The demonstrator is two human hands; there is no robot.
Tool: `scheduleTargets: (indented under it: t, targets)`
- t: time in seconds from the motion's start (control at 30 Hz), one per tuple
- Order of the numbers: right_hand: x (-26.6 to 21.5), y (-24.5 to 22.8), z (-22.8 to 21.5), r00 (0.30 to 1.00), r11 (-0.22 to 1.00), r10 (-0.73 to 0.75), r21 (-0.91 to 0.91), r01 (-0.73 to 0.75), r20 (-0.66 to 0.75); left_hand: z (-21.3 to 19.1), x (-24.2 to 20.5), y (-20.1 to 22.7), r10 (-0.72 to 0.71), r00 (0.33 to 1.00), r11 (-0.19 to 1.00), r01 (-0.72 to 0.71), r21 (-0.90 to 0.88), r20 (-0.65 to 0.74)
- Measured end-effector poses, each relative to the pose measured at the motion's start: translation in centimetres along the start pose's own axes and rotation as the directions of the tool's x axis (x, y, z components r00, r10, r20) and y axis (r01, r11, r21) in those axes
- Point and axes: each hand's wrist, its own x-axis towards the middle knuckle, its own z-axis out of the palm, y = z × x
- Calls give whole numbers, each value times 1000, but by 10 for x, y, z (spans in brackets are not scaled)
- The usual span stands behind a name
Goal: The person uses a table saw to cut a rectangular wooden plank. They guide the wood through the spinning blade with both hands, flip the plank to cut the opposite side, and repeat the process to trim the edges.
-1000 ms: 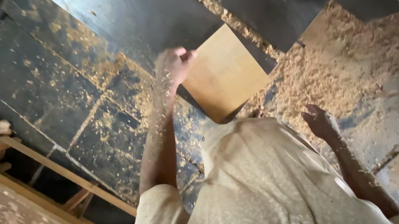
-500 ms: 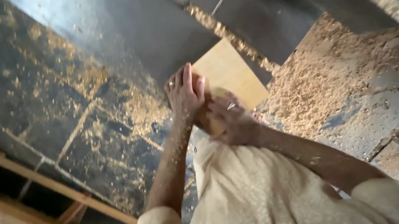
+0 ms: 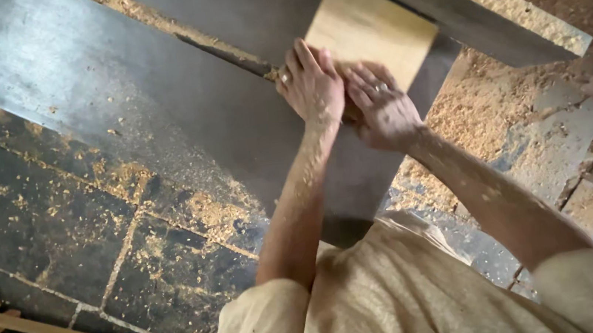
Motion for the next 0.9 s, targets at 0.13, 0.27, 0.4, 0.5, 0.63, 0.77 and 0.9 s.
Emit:
scheduleTargets:
  t: [0.13, 0.27, 0.4, 0.5, 0.63, 0.77, 0.9]
  targets:
    - [31, -4, -10, 999, 1000, -19, -11, 19, -39, -4, 31, -5, -56, 995, 998, 55, 16, 83]
    - [43, -8, -10, 990, 992, -65, 103, 79, -125, -5, 45, -13, -50, 998, 994, 47, 96, 35]
    - [55, -2, 5, 983, 991, -102, 74, 114, -151, -3, 63, -25, -65, 997, 991, 59, 124, 44]
    - [60, 2, 20, 979, 987, -116, 91, 133, -167, 3, 70, -33, -72, 997, 993, 69, 92, 33]
    - [77, 1, 28, 950, 983, -160, 50, 179, -267, 3, 83, -41, -17, 992, 986, 37, 160, -127]
    - [83, -6, 35, 987, 987, -83, 125, 101, -137, 3, 86, -51, -78, 996, 991, 82, 110, -35]
    - [98, -16, 38, 992, 997, -40, 56, 47, -124, -4, 99, -54, -104, 995, 988, 103, 112, 6]
